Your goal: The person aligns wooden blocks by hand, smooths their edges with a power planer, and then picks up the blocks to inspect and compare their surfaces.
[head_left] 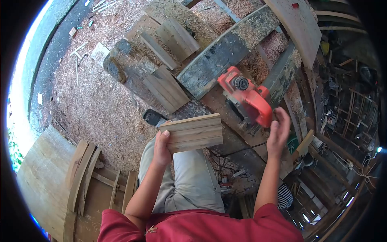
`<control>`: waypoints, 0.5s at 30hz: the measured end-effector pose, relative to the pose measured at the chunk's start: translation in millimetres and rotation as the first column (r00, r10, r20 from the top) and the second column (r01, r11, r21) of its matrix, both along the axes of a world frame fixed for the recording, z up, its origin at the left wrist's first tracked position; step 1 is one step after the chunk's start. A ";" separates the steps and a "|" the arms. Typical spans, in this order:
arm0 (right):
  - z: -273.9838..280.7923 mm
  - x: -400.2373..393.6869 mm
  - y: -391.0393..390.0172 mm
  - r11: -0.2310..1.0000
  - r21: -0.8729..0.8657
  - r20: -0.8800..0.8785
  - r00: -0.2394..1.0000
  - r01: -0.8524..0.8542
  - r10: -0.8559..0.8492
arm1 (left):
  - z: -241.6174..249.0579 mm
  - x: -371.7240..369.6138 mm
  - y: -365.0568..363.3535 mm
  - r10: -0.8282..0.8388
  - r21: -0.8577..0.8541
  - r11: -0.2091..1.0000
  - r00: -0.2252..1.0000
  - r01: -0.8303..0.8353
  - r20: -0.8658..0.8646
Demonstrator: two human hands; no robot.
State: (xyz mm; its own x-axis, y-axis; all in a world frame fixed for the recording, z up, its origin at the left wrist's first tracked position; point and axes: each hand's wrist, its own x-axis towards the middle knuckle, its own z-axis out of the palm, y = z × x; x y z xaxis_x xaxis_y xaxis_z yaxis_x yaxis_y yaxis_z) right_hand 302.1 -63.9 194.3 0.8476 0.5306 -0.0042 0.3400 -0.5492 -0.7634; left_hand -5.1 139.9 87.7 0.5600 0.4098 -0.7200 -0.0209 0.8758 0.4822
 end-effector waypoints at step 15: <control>9.3 -184.5 28.9 0.951 0.276 -0.584 0.810 0.141 0.050 | 48.4 -17.9 -17.1 -0.090 0.141 0.988 0.976 0.063 0.199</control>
